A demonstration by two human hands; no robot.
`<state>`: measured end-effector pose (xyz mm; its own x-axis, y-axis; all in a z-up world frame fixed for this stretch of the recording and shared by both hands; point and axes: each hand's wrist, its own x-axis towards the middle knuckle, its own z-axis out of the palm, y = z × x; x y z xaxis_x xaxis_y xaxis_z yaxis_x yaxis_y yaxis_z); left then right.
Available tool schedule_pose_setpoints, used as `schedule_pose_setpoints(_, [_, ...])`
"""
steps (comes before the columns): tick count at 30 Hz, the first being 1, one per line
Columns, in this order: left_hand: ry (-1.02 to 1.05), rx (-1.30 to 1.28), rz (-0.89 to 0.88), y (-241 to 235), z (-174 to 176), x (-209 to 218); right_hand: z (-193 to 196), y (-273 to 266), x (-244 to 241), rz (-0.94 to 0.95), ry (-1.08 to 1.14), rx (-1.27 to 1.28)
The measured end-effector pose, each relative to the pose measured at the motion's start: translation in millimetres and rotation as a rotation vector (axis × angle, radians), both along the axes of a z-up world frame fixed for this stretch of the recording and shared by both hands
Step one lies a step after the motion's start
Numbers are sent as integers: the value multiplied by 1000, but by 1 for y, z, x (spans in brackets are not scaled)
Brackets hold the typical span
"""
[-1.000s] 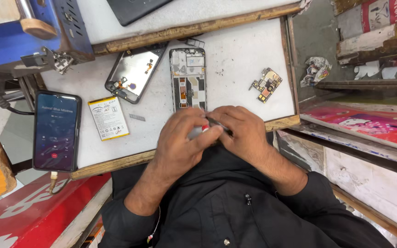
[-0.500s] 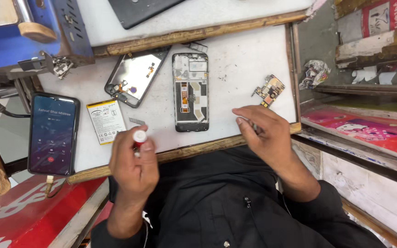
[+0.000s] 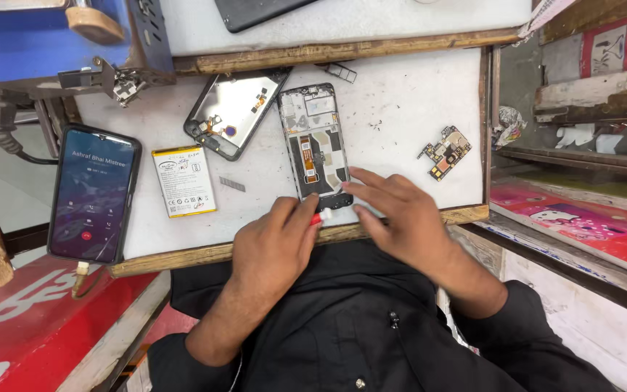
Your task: The person disassembles a smartphone, removes the motherboard, cleans it with a cotton swab, and reinserts it into the phone chassis. They also use a screwdriver to remove screws and handle the battery and screen assembly.
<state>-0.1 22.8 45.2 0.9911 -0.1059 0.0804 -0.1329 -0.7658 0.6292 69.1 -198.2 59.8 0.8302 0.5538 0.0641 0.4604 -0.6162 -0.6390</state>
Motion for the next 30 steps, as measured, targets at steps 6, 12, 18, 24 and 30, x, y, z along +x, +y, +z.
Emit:
schedule_pose_setpoints(6, [-127,153,106,44,9,-4,6,-60,21,-393,-88,125])
schedule_pose_setpoints(12, [-32,1,311,68,12,-6,20,-82,34,-268,-193,-247])
schedule_pose_setpoints(18, [-121,-24,368,74,16,-6,23,-75,34,-243,-109,-359])
schedule_pose_setpoints(24, [-72,26,443,83,21,-1,17,-75,32,-417,-34,-269])
schedule_pose_setpoints(30, [-77,15,394,78,27,11,-5,-98,37,-608,198,67])
